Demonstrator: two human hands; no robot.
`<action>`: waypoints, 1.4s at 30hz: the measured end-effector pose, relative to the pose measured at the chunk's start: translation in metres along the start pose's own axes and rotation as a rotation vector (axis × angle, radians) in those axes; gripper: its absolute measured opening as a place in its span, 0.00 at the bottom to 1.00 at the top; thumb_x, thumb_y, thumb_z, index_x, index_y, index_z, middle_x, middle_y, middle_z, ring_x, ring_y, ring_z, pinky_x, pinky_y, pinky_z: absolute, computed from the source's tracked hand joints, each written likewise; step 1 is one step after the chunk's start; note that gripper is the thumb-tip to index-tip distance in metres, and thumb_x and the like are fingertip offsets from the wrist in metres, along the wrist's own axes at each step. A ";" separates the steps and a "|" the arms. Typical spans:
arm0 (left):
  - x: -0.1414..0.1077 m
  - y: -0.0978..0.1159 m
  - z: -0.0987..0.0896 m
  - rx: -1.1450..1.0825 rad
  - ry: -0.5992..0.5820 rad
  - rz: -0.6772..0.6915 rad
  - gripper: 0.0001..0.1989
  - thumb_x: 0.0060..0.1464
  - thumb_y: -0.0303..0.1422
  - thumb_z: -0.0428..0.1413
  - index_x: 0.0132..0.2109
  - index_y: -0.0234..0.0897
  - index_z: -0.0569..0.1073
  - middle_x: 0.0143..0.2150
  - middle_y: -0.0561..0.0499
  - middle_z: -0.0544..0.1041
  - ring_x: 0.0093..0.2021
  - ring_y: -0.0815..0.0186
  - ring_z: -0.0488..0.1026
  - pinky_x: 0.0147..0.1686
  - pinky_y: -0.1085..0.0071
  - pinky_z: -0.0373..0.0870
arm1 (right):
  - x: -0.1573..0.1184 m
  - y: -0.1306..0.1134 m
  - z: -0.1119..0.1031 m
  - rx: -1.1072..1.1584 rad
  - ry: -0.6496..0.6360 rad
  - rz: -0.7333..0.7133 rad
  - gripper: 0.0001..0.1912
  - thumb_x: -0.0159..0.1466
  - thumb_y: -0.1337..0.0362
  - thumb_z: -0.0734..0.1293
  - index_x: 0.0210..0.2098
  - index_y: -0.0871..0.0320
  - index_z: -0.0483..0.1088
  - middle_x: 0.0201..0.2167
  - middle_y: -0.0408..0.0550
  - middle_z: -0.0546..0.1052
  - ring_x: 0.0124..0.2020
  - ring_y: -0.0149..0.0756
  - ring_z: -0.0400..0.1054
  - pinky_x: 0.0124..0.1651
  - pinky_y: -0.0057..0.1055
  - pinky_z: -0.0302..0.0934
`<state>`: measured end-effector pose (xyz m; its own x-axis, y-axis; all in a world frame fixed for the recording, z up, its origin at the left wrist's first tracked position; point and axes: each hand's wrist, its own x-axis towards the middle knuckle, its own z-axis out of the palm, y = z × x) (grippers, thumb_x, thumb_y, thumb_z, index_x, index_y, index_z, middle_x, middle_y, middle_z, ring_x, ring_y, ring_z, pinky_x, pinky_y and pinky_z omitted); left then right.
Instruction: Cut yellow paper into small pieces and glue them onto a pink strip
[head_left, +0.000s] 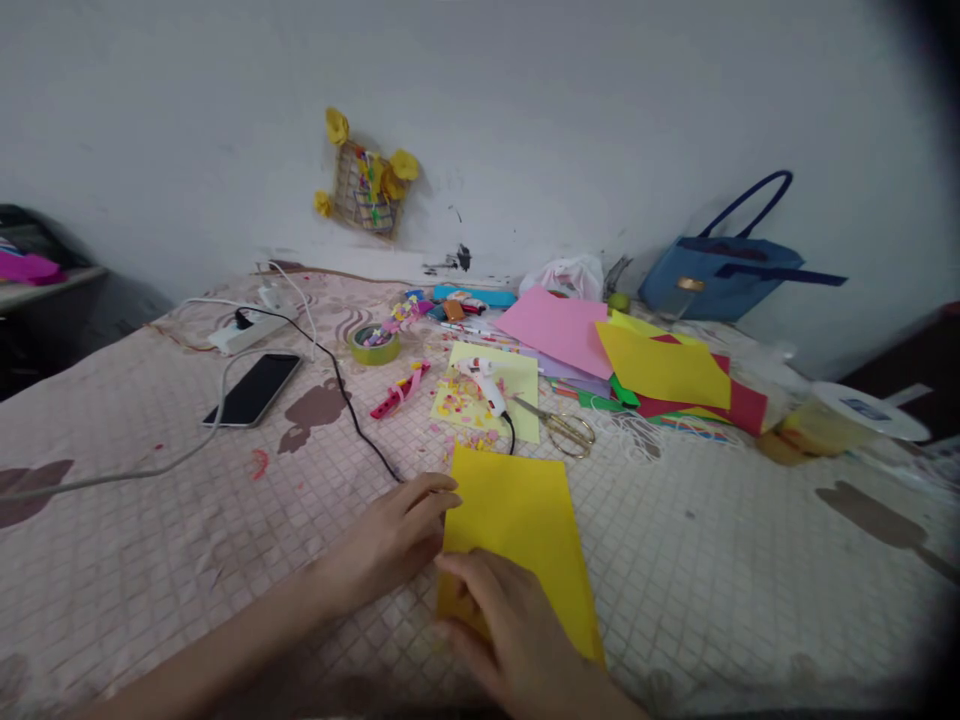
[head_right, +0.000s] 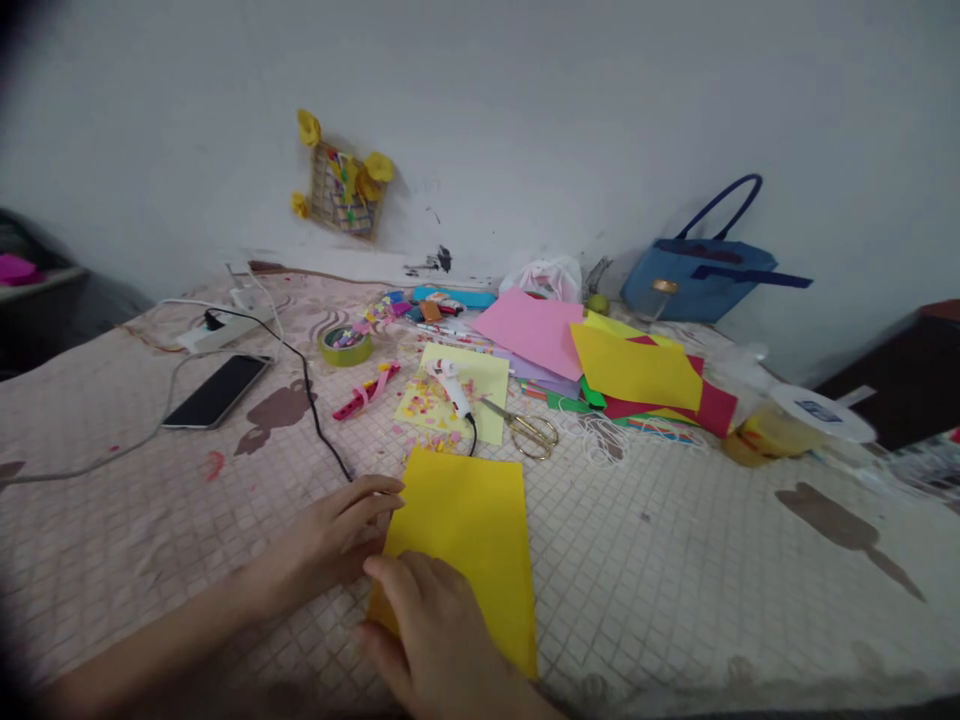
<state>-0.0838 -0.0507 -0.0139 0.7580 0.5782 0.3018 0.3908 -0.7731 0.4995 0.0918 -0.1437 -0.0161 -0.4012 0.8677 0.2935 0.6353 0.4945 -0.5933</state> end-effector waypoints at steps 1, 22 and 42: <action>-0.004 -0.001 -0.001 0.014 -0.009 -0.015 0.20 0.52 0.21 0.49 0.52 0.40 0.62 0.54 0.45 0.64 0.53 0.64 0.64 0.50 0.67 0.66 | -0.005 0.002 -0.007 0.013 0.001 0.026 0.20 0.59 0.64 0.64 0.50 0.52 0.57 0.40 0.48 0.74 0.40 0.40 0.69 0.41 0.34 0.64; -0.016 0.000 -0.005 0.210 -0.096 0.153 0.08 0.56 0.24 0.49 0.42 0.37 0.69 0.54 0.44 0.68 0.56 0.59 0.61 0.54 0.59 0.61 | -0.059 0.069 -0.040 -0.047 0.053 0.253 0.23 0.65 0.66 0.56 0.59 0.52 0.52 0.60 0.52 0.59 0.61 0.40 0.52 0.60 0.43 0.52; -0.057 0.016 -0.008 0.049 -0.079 0.094 0.19 0.51 0.35 0.56 0.51 0.38 0.65 0.54 0.43 0.69 0.55 0.59 0.63 0.52 0.60 0.63 | -0.074 0.075 -0.066 0.013 -0.193 0.092 0.26 0.60 0.65 0.65 0.57 0.52 0.57 0.60 0.49 0.60 0.62 0.40 0.49 0.62 0.43 0.49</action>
<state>-0.1248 -0.0934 -0.0163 0.8303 0.4821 0.2797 0.3402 -0.8358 0.4309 0.2124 -0.1675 -0.0329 -0.4616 0.8826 0.0889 0.6673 0.4115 -0.6208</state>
